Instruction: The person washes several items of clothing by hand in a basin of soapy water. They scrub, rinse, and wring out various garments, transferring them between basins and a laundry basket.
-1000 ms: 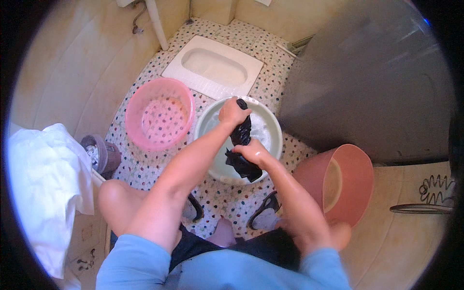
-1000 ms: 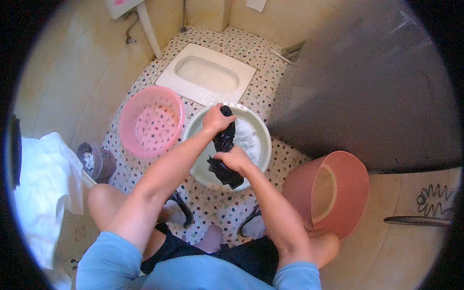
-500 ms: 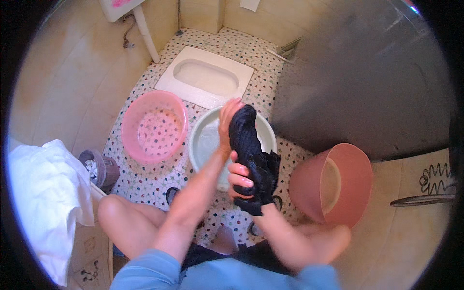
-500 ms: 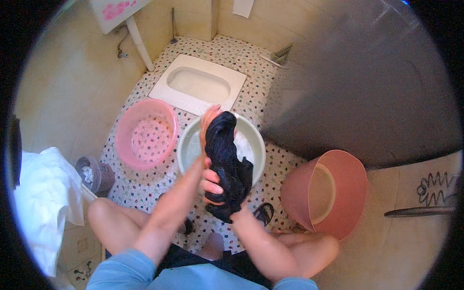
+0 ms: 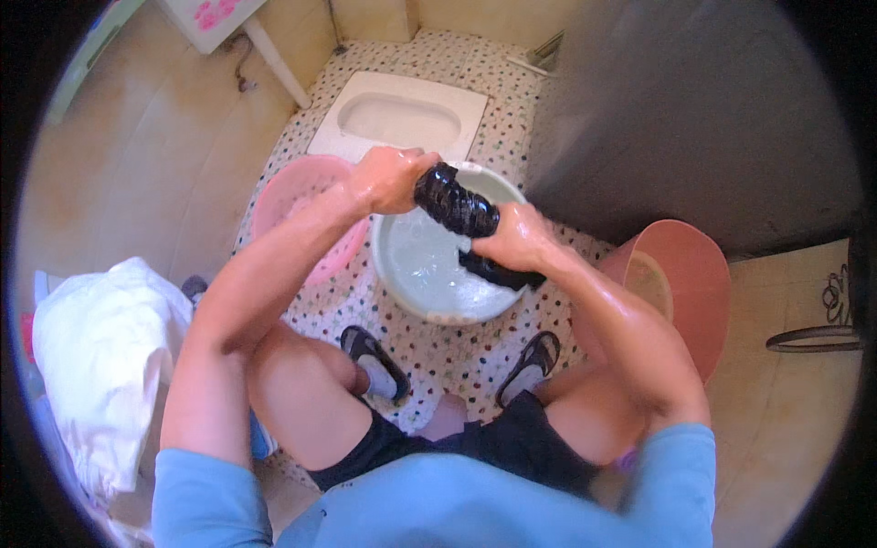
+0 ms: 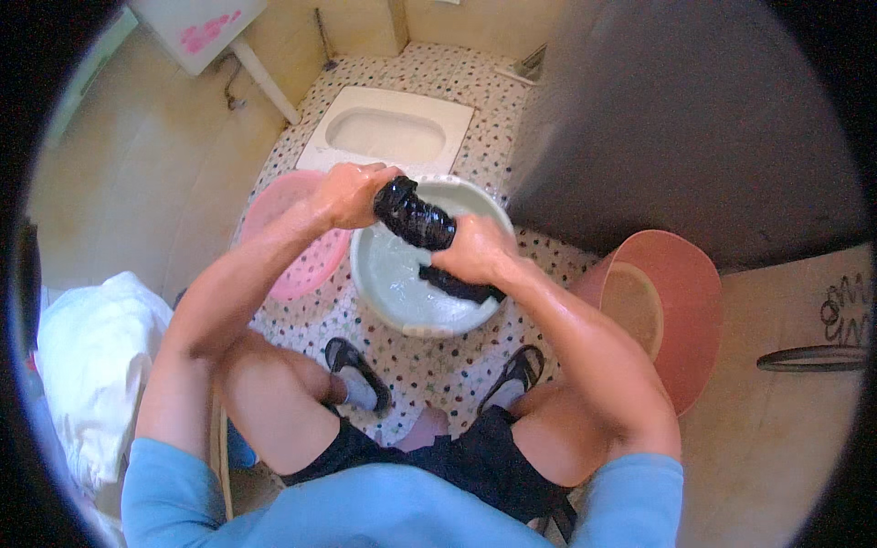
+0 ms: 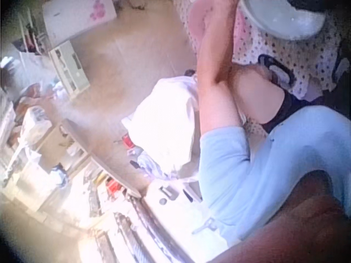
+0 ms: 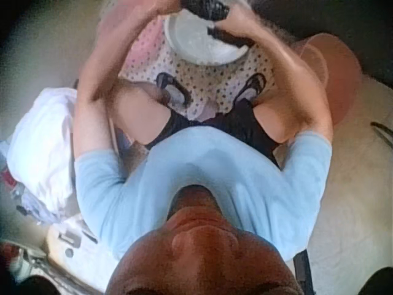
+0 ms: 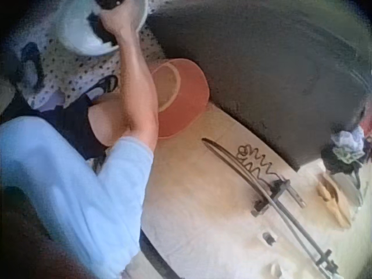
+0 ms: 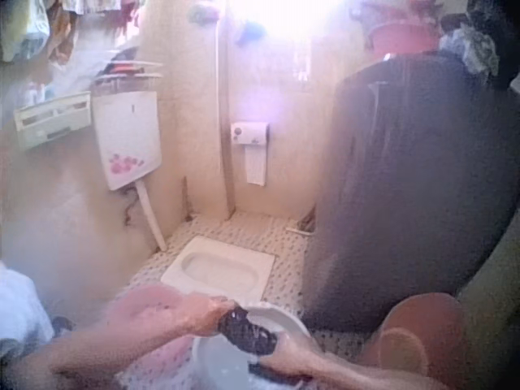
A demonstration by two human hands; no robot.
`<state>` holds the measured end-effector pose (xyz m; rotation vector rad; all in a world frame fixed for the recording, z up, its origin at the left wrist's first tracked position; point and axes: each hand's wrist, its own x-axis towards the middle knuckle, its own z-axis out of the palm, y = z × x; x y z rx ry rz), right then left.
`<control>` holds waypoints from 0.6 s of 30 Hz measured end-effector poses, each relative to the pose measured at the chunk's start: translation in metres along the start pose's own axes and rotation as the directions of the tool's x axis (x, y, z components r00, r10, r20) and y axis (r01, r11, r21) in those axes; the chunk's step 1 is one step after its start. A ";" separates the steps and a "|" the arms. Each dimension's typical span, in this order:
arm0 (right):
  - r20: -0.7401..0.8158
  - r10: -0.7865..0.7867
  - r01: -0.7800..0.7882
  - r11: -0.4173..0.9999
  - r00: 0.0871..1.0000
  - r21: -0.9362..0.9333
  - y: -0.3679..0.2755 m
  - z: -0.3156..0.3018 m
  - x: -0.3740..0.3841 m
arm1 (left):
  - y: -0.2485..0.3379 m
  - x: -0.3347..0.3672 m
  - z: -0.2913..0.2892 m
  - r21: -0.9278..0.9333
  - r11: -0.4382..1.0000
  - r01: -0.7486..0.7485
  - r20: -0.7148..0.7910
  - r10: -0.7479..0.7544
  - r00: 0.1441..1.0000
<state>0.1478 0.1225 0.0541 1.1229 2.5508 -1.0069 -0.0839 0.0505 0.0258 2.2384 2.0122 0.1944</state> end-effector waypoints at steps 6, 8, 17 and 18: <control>-0.226 -0.067 -0.001 0.957 0.972 -0.291 0.006 0.007 0.031 | 0.022 -0.015 0.041 -0.333 0.880 0.339 0.014 -0.354 0.935; -0.316 -0.111 -0.012 0.932 0.942 -0.363 0.014 -0.003 0.039 | 0.032 -0.003 0.055 -0.448 0.743 0.496 0.153 -0.484 0.862; -0.542 -0.330 0.121 0.915 0.773 -0.385 0.034 -0.002 0.069 | 0.070 -0.010 0.025 -0.825 0.099 0.556 0.472 -0.419 0.776; -0.564 -0.339 0.123 0.915 0.753 -0.385 0.031 -0.010 0.073 | 0.075 -0.006 0.022 -0.859 0.005 0.512 0.465 -0.408 0.785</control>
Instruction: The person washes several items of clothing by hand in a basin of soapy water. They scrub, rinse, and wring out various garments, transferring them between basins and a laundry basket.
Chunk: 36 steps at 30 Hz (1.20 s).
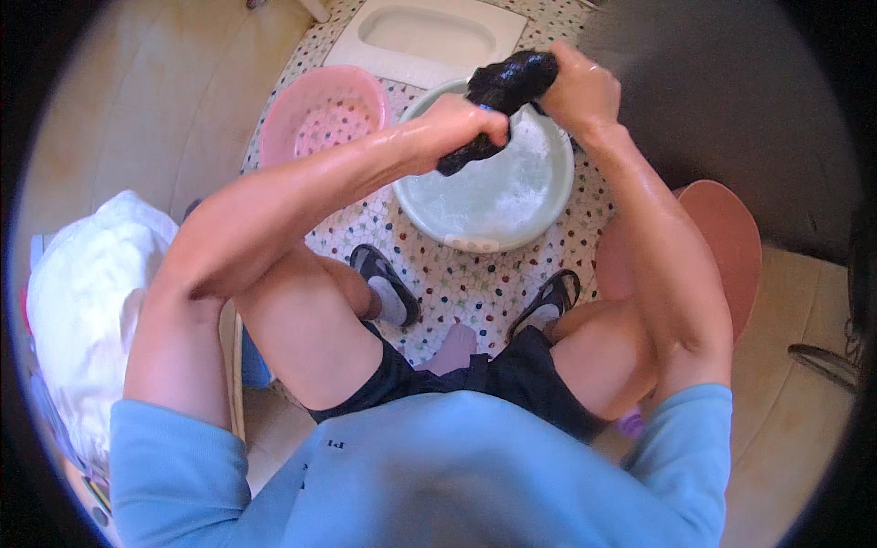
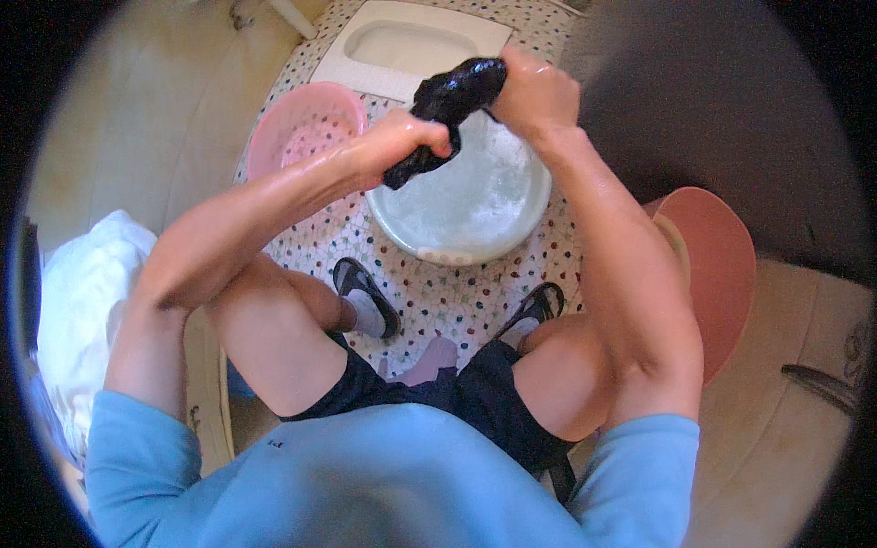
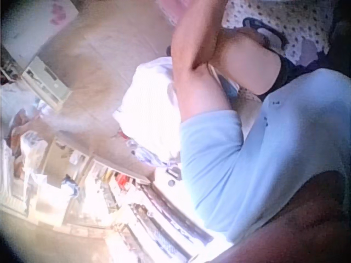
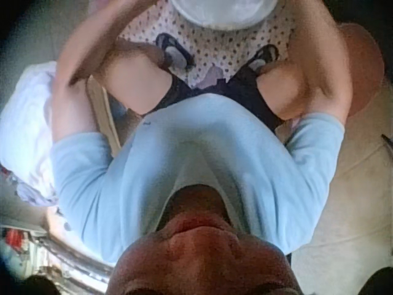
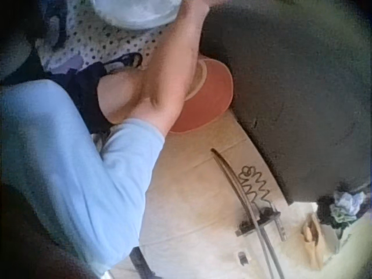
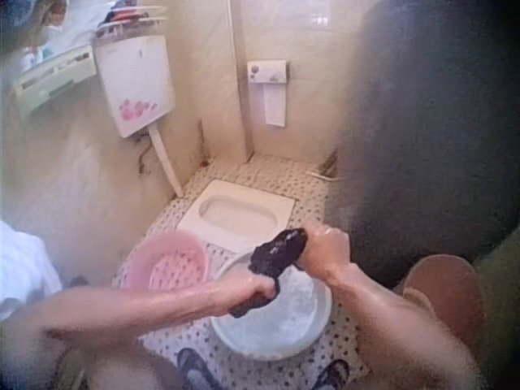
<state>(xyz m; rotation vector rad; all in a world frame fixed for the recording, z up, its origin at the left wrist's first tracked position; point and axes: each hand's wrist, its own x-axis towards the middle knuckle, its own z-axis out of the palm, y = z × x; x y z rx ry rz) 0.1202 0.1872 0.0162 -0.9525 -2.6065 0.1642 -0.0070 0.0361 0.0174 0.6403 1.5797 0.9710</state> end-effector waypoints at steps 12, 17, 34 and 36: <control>-0.392 -0.084 0.147 0.980 0.916 0.133 -0.003 0.015 0.019 | 0.027 -0.009 0.002 -0.526 0.813 0.248 0.430 0.003 0.903; -0.465 0.064 0.067 0.963 0.883 0.259 -0.010 0.024 0.027 | 0.043 -0.011 0.015 -0.695 0.657 0.291 0.561 0.242 0.791; 0.290 0.079 -0.169 0.938 0.954 0.301 -0.095 0.022 -0.010 | -0.061 0.039 -0.153 0.583 0.756 -0.297 0.019 0.353 0.936; 0.345 0.018 -0.150 0.920 0.938 0.361 -0.102 0.030 -0.018 | -0.115 0.030 -0.150 0.417 0.780 -0.467 -0.066 0.538 0.840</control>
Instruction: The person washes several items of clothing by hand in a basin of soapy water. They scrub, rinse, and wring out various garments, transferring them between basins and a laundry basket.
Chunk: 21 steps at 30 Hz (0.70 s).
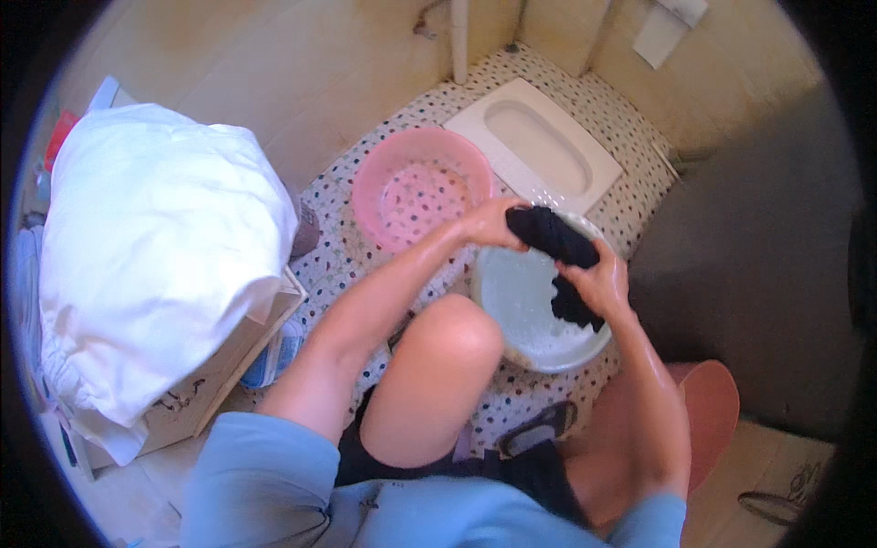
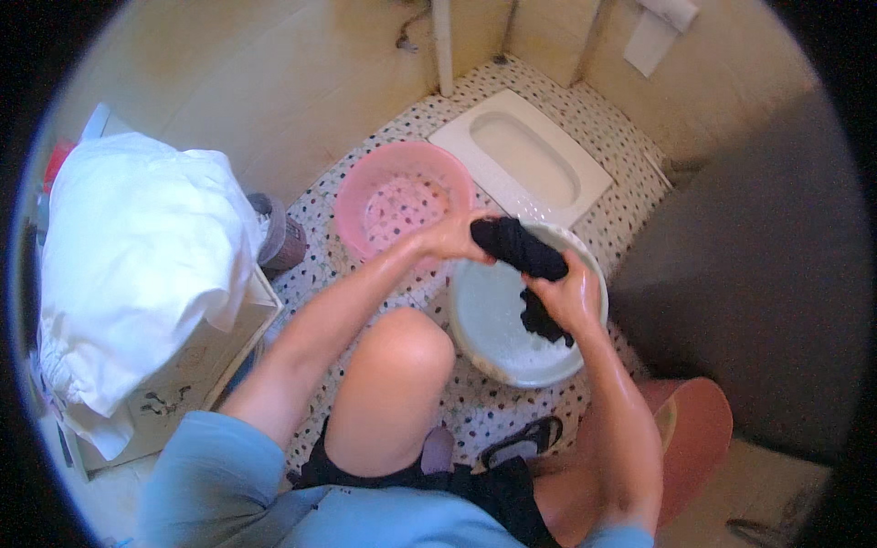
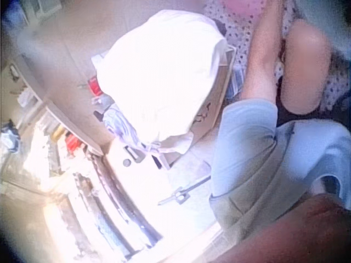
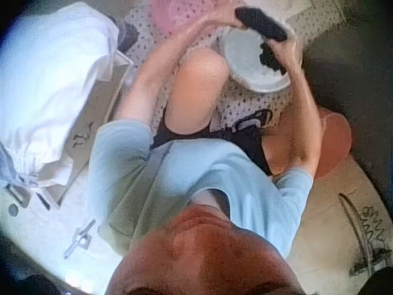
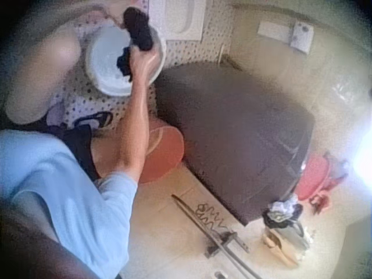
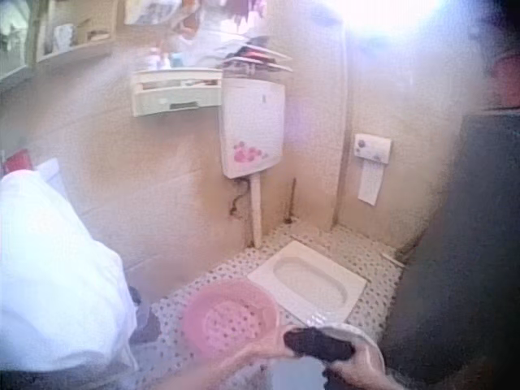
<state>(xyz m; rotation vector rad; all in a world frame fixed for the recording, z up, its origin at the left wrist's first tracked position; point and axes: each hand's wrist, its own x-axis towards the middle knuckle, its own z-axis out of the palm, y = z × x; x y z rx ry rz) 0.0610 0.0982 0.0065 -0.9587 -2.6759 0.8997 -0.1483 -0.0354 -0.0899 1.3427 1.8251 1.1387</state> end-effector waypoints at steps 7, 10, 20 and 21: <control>0.024 0.037 -0.036 0.999 0.999 -0.031 -0.022 0.001 -0.009 | -0.188 -0.142 0.014 -0.906 0.299 0.300 -0.298 -0.953 0.049; -0.010 0.011 -0.010 0.996 1.000 0.087 -0.015 -0.006 -0.016 | -0.246 -0.153 -0.008 -0.977 0.212 0.021 -0.209 -0.939 -0.274; -0.149 0.278 -0.257 0.955 0.949 0.148 0.019 -0.062 -0.034 | -0.107 -0.037 -0.133 -0.214 0.908 0.359 -0.868 -0.346 0.357; -0.166 0.272 -0.253 0.959 0.948 0.126 0.022 -0.066 -0.033 | -0.077 -0.023 -0.133 0.038 0.917 0.397 -0.882 -0.156 0.446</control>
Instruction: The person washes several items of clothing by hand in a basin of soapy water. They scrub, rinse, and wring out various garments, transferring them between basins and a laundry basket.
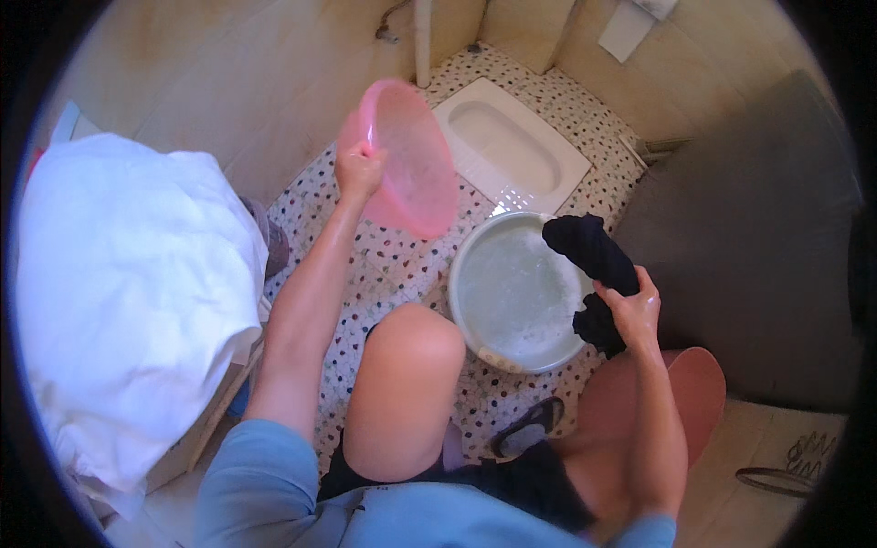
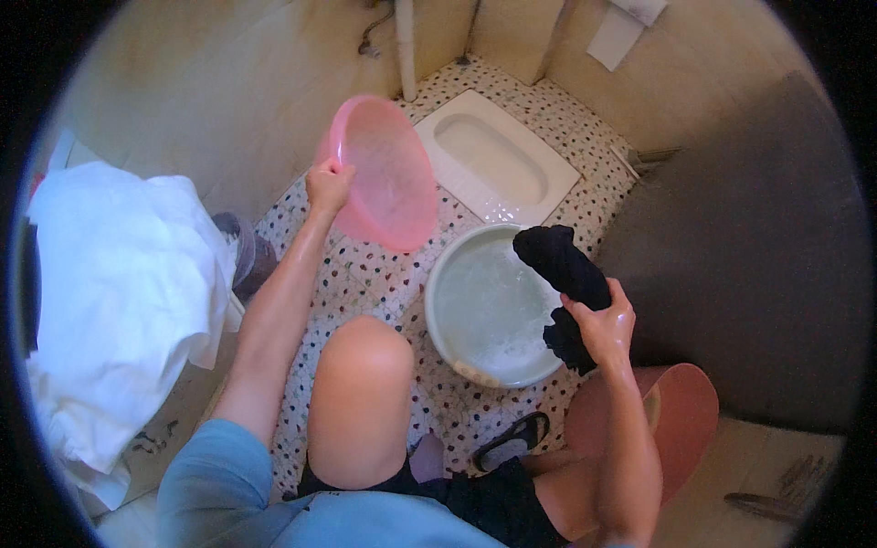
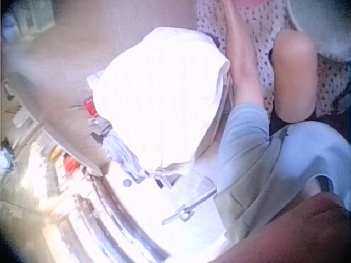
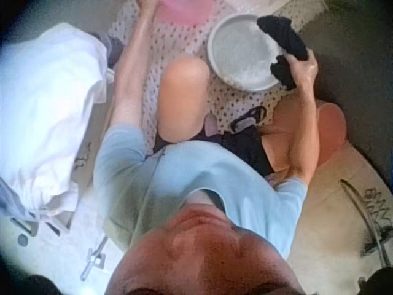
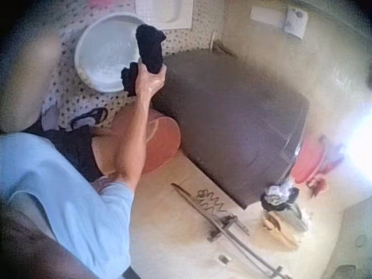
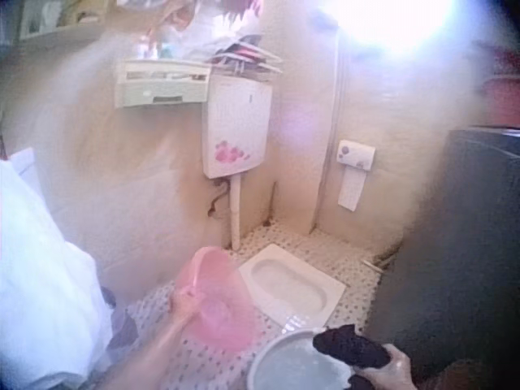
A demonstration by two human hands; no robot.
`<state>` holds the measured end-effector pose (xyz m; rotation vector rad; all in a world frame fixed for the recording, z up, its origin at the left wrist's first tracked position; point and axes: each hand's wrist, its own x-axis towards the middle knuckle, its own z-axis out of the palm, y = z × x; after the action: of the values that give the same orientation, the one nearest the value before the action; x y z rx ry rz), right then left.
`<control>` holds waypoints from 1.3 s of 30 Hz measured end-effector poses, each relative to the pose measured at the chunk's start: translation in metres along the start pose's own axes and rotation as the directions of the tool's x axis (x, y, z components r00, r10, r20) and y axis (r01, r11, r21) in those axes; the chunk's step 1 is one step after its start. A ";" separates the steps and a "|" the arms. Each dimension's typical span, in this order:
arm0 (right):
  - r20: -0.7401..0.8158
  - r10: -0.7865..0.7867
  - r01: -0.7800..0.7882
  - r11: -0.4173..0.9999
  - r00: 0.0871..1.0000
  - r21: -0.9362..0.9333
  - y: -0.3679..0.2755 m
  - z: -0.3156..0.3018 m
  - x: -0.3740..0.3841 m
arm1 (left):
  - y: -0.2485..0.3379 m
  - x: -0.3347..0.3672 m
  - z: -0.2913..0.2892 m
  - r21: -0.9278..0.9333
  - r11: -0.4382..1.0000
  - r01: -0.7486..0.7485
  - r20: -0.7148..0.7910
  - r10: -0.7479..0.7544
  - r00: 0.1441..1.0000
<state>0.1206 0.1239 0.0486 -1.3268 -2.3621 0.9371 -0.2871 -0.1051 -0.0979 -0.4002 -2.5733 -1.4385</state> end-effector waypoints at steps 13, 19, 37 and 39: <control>0.054 0.060 -0.079 0.859 0.997 0.506 0.008 -0.013 -0.001 | 0.073 -0.027 -0.050 -0.028 0.997 -0.074 -0.210 0.066 0.975; 0.032 -0.074 0.063 0.962 0.997 0.267 -0.091 0.042 0.034 | 0.018 -0.094 -0.033 -0.736 0.545 0.402 0.032 -0.565 0.825; 0.551 0.702 -0.794 0.033 0.450 0.606 0.198 0.224 -0.140 | -0.252 -0.194 -0.057 -0.853 -0.001 0.522 0.360 -0.726 0.586; 0.416 0.780 -0.618 -0.047 0.468 0.784 0.187 0.252 -0.142 | -0.264 -0.207 -0.046 -0.845 0.044 0.532 0.333 -0.736 0.589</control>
<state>0.1897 -0.0271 -0.2537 -1.8872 -0.4101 1.8592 -0.1717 -0.3082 -0.3440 0.9967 -1.4291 -2.9512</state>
